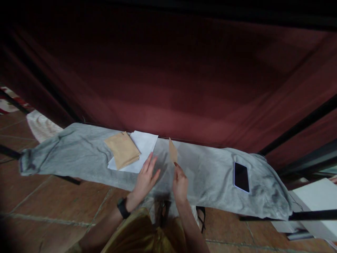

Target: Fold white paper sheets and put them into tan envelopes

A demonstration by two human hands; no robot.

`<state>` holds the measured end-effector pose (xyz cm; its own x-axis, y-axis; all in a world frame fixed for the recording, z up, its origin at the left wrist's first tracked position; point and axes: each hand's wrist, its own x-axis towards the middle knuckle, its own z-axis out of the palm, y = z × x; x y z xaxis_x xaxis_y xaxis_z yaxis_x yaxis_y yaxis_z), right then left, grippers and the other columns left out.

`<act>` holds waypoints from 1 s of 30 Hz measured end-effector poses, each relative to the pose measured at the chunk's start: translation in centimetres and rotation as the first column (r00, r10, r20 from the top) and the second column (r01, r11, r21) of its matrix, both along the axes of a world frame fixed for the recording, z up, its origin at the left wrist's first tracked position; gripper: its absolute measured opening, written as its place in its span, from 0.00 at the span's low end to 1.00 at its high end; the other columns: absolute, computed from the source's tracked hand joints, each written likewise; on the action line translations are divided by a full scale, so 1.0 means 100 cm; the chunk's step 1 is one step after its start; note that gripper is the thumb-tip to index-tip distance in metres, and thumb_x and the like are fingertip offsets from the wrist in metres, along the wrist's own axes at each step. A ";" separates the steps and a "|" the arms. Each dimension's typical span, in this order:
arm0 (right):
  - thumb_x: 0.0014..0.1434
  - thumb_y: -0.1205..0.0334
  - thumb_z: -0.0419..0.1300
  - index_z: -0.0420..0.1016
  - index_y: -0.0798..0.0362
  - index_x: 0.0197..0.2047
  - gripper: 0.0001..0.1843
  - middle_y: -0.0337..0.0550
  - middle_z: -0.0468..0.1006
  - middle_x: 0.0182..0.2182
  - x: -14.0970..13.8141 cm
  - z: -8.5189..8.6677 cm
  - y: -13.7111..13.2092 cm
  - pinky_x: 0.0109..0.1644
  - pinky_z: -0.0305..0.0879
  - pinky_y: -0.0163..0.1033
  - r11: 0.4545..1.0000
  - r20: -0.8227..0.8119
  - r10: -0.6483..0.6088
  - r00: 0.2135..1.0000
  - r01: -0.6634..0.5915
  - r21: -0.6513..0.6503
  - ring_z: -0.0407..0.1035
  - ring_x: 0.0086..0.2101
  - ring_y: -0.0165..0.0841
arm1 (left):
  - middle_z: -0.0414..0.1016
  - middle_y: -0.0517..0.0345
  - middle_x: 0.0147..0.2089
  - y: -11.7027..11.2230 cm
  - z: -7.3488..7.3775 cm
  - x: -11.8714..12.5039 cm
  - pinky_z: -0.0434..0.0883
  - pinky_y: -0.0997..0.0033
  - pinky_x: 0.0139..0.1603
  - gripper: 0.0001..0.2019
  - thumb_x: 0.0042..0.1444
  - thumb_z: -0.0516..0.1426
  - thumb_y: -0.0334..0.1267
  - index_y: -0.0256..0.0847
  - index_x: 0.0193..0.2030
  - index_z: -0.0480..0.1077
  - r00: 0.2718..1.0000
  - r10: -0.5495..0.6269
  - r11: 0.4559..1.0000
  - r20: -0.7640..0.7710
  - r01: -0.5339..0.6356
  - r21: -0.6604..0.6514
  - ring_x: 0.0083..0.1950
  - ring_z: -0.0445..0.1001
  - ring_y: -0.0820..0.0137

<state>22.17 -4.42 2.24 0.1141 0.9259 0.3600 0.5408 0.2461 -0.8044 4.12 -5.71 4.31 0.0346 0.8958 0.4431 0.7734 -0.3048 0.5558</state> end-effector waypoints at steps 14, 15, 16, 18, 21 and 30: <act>0.53 0.49 0.68 0.74 0.48 0.38 0.14 0.37 0.83 0.35 -0.047 -0.029 -0.028 0.42 0.76 0.37 0.953 -0.911 -0.173 0.375 -0.171 -0.251 0.79 0.36 0.32 | 0.83 0.50 0.44 -0.013 -0.041 0.059 0.75 0.68 0.40 0.28 0.40 0.75 0.47 0.39 0.46 0.76 0.216 0.389 0.790 0.896 0.423 -0.444 0.41 0.81 0.64; 0.53 0.49 0.68 0.75 0.48 0.38 0.14 0.38 0.83 0.36 -0.043 -0.031 -0.028 0.43 0.76 0.39 0.942 -0.903 -0.164 0.397 -0.208 -0.263 0.79 0.37 0.33 | 0.82 0.50 0.42 -0.011 -0.044 0.058 0.75 0.68 0.39 0.27 0.39 0.75 0.47 0.39 0.45 0.76 0.241 0.392 0.786 0.888 0.415 -0.459 0.39 0.80 0.65; 0.53 0.49 0.68 0.76 0.48 0.38 0.14 0.40 0.84 0.36 -0.037 -0.032 -0.027 0.45 0.76 0.41 0.930 -0.897 -0.157 0.413 -0.244 -0.275 0.79 0.38 0.35 | 0.82 0.51 0.40 -0.009 -0.047 0.054 0.75 0.67 0.39 0.27 0.40 0.74 0.48 0.38 0.45 0.75 0.282 0.389 0.778 0.877 0.409 -0.477 0.38 0.80 0.65; 0.52 0.49 0.69 0.77 0.49 0.39 0.15 0.44 0.84 0.38 -0.025 -0.033 -0.027 0.47 0.76 0.45 0.901 -0.888 -0.138 0.438 -0.316 -0.296 0.79 0.38 0.38 | 0.81 0.52 0.38 -0.003 -0.052 0.046 0.75 0.68 0.37 0.26 0.42 0.72 0.49 0.38 0.45 0.74 0.385 0.370 0.756 0.846 0.404 -0.515 0.36 0.79 0.66; 0.53 0.45 0.69 0.80 0.52 0.40 0.20 0.48 0.85 0.36 -0.009 -0.038 -0.032 0.44 0.77 0.48 0.831 -0.821 -0.092 0.563 -0.411 -0.375 0.79 0.35 0.41 | 0.78 0.57 0.31 0.005 -0.057 0.029 0.71 0.71 0.31 0.22 0.43 0.71 0.47 0.39 0.41 0.72 0.526 0.339 0.711 0.780 0.399 -0.579 0.28 0.75 0.70; 0.70 0.56 0.51 0.77 0.51 0.60 0.21 0.52 0.79 0.57 0.004 -0.058 -0.056 0.65 0.65 0.53 0.967 0.000 0.211 0.978 -0.208 -0.145 0.71 0.58 0.42 | 0.71 0.67 0.21 0.022 -0.056 -0.012 0.62 0.75 0.23 0.18 0.45 0.67 0.40 0.41 0.39 0.67 0.717 0.271 0.605 0.642 0.392 -0.693 0.19 0.67 0.75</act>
